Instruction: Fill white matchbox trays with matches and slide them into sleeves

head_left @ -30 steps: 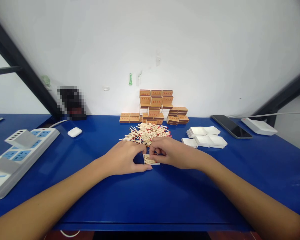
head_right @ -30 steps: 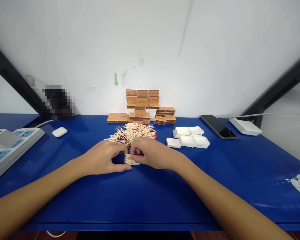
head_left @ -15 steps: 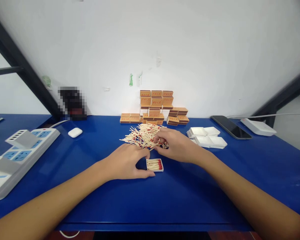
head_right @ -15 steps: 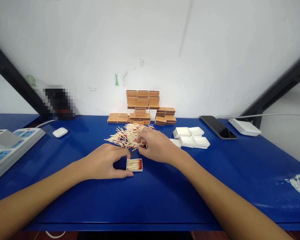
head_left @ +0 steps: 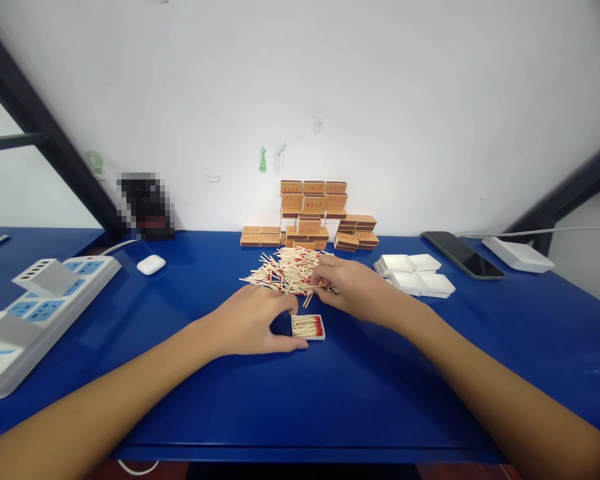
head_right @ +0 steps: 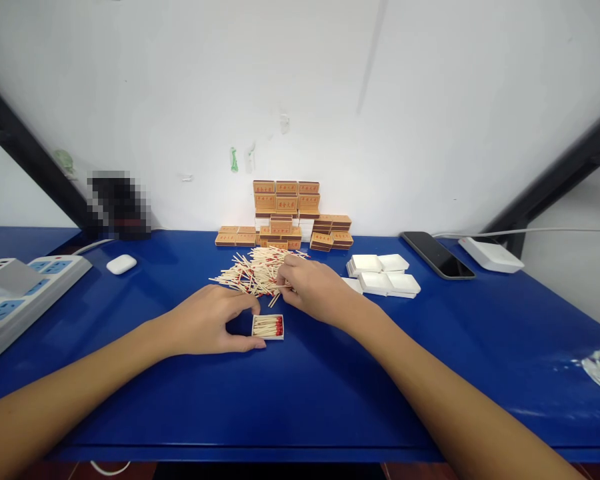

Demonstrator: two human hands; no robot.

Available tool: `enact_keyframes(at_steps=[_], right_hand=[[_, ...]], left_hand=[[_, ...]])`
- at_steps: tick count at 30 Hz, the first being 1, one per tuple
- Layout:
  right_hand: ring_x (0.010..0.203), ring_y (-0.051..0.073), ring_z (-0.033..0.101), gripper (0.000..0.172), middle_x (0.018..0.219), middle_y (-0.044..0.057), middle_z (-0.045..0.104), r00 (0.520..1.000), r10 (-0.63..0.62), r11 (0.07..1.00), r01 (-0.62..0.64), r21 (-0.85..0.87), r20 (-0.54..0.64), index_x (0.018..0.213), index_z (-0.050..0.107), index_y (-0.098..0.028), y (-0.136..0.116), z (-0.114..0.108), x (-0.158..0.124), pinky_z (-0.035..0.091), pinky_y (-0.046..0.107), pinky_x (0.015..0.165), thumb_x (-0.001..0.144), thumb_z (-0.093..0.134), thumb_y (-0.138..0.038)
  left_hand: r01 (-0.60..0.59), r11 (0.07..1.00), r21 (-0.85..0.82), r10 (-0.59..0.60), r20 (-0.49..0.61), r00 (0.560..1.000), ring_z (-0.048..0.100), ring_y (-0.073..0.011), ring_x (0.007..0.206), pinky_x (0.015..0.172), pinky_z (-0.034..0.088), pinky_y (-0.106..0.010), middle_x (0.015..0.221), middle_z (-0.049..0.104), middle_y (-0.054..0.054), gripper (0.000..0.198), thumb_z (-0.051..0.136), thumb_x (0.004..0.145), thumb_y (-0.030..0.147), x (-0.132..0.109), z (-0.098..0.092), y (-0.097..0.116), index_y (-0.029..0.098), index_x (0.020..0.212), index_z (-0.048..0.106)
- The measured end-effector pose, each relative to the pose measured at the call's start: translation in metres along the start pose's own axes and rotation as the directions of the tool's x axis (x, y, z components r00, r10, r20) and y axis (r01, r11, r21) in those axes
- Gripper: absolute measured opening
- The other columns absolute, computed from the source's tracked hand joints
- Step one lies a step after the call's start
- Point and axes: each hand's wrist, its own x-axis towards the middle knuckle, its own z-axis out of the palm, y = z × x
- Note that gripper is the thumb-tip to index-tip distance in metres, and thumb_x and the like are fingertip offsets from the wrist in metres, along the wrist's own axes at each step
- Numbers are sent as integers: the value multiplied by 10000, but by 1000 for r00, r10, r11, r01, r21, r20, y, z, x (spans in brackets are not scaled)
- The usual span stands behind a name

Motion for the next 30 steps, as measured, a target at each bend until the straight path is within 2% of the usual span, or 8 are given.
enact_keyframes(at_steps=[2, 5, 7, 9, 16, 23, 30], right_hand=[[812, 178, 567, 81, 965, 70, 622, 999, 3, 999, -1, 46, -38, 896, 644, -174, 1, -2, -1, 410, 315, 704, 961, 606, -143], [747, 152, 531, 89, 861, 25, 605, 995, 13, 977, 8, 215, -95, 876, 671, -192, -3, -7, -2, 392, 296, 675, 959, 640, -203], [696, 138, 502, 91, 773, -7, 577, 997, 4, 945, 23, 325, -81, 876, 697, -204, -9, -9, -4, 377, 287, 653, 952, 661, -238], [681, 133, 493, 78, 720, -25, 557, 998, -28, 930, 46, 364, -53, 865, 711, -207, -17, -8, -6, 369, 282, 648, 932, 673, -219], [735, 138, 528, 55, 815, -1, 636, 995, -72, 961, 51, 272, 71, 856, 683, -199, -29, 1, -10, 374, 278, 658, 875, 681, -147], [764, 147, 536, 18, 851, 0, 643, 991, -84, 966, 56, 253, 100, 869, 692, -215, -18, -4, -13, 383, 289, 670, 879, 705, -205], [752, 145, 534, 82, 826, -1, 639, 992, -90, 966, 65, 252, 92, 844, 683, -207, -19, -4, -11, 386, 291, 672, 870, 666, -131]], left_hand=[[16, 1000, 12, -16, -5, 1000, 590, -168, 634, 576, 307, -290, 748, 683, 3, 455, 684, 892, 665, 0, -1, -1, 223, 997, 698], [42, 999, 33, -41, -27, 999, 597, -172, 636, 577, 310, -294, 753, 693, 4, 449, 687, 888, 665, 1, -1, -1, 227, 986, 700], [51, 998, 46, -49, -46, 998, 611, -178, 646, 583, 326, -299, 768, 705, -5, 447, 688, 890, 658, 2, -1, -2, 219, 972, 700], [44, 998, 55, -40, -60, 997, 642, -193, 683, 592, 347, -307, 790, 719, -20, 455, 679, 899, 657, 2, 0, -3, 206, 958, 699], [56, 997, 57, -53, -55, 997, 679, -217, 727, 617, 383, -314, 799, 726, -22, 460, 686, 894, 664, 1, 2, -6, 212, 981, 697], [58, 997, 53, -55, -52, 997, 672, -210, 718, 618, 383, -314, 777, 711, -16, 474, 686, 888, 672, 0, 1, -5, 213, 1004, 708], [61, 997, 50, -59, -42, 997, 669, -214, 720, 616, 383, -317, 772, 706, -17, 468, 686, 891, 663, 1, -1, -3, 209, 998, 705]])
